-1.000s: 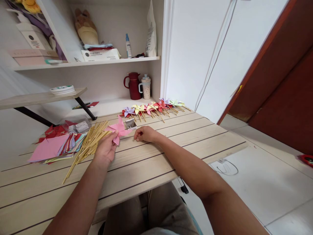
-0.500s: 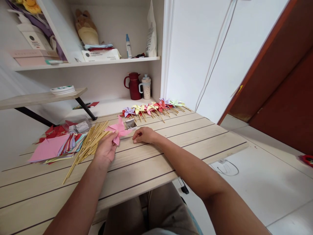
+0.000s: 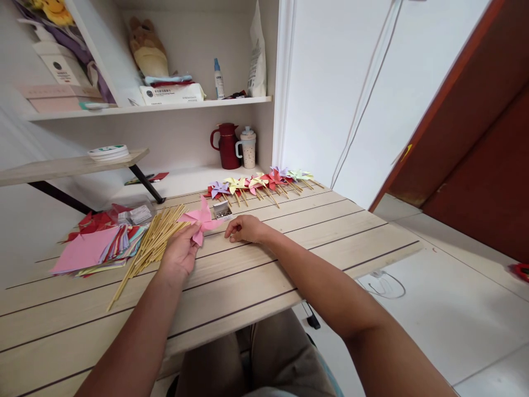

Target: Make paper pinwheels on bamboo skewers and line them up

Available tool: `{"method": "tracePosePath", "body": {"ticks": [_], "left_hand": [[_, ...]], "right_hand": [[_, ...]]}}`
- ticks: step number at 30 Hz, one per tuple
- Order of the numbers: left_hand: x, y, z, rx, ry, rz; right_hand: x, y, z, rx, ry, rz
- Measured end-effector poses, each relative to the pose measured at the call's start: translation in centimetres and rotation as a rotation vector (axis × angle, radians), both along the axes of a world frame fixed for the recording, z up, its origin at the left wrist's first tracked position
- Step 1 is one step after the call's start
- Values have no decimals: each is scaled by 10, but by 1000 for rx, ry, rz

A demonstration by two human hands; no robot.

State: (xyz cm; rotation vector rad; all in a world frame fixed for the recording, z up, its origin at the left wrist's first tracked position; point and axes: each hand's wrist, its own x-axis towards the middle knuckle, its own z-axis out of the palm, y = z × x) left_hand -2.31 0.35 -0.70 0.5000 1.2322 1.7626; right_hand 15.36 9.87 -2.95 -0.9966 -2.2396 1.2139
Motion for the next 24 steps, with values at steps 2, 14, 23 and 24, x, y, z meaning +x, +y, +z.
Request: {"method": "tracePosePath", "body": {"ticks": [2,14,23,24], "left_hand": [[0,0,0,-8,-3,3],[-1,0,-1,-9,-2,0],[-3,1,-4,-8,-5,-12],[-2,1,-4,-6,-8,-7]], "right_hand": [[0,1,-1,-25,13,3],[2,2,0,-117,62,-9],[3,7,-5,-167,110,0],[3,8,-5,-169,110,0]]}}
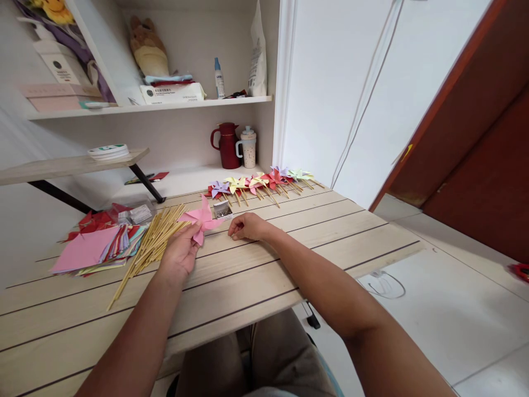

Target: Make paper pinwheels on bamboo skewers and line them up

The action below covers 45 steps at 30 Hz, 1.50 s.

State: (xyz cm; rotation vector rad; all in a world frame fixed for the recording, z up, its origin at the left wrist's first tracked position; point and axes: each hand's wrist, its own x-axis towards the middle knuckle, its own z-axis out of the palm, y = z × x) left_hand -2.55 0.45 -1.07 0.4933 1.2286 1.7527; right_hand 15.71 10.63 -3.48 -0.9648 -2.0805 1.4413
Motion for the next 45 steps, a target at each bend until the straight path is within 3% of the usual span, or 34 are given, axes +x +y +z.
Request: {"method": "tracePosePath", "body": {"ticks": [28,45], "left_hand": [[-1,1,0,0,-13,-20],[-3,2,-4,6,4,-18]], "right_hand": [[-4,2,-7,47,6,1],[-4,-8,2,73,-37,-3]]}}
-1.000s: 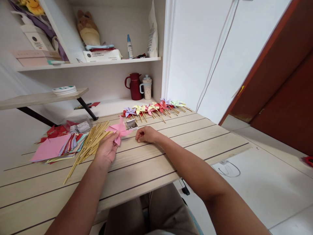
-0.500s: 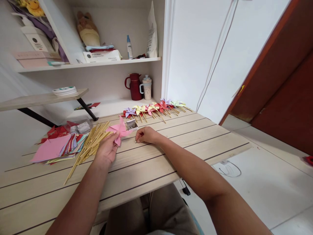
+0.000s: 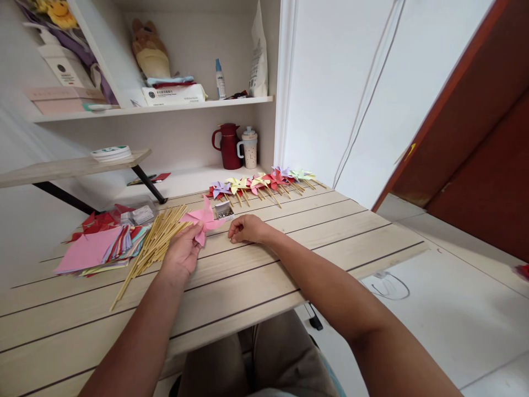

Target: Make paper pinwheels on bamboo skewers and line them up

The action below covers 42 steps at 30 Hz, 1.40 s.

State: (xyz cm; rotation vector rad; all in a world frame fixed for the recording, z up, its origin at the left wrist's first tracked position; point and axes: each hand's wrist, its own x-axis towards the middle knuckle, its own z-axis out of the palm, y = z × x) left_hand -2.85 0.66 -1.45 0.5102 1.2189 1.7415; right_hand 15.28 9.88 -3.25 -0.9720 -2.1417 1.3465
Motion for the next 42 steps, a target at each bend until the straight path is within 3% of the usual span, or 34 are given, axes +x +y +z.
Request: {"method": "tracePosePath", "body": {"ticks": [23,35,42], "left_hand": [[1,-1,3,-12,3,-14],[1,-2,4,-15,-16,2],[0,-2,3,-9,17,-26]], "right_hand": [[0,-3,3,74,-33,-15],[-2,3,-6,65,-36,-6],[1,-2,5,91,16,-25]]}}
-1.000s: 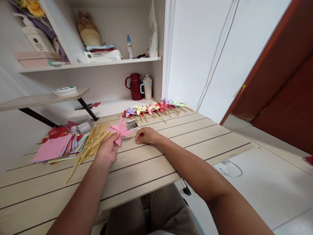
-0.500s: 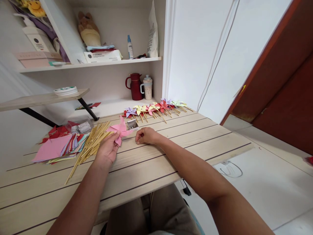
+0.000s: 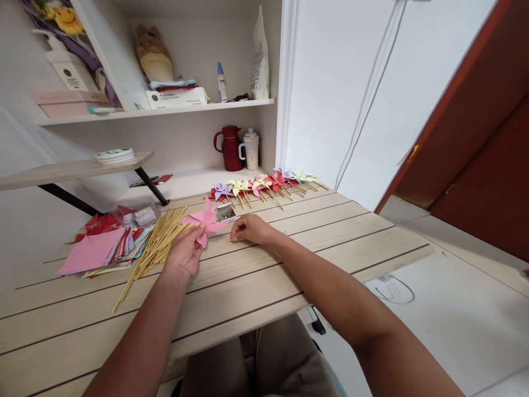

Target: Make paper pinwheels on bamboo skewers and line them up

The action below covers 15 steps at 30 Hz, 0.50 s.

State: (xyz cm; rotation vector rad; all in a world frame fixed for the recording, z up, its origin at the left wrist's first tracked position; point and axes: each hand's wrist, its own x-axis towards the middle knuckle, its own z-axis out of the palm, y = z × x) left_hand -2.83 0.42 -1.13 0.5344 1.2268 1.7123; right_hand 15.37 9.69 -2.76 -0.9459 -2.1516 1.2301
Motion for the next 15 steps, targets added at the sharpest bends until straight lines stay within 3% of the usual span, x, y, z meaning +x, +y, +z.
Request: {"method": "tracePosePath", "body": {"ticks": [8,15], "left_hand": [[3,0,-3,33,45,17],[2,0,-6,85,95,18]], "right_hand": [[5,-21,30,123,266,-80],[6,-29,41,181,387,-121]]}}
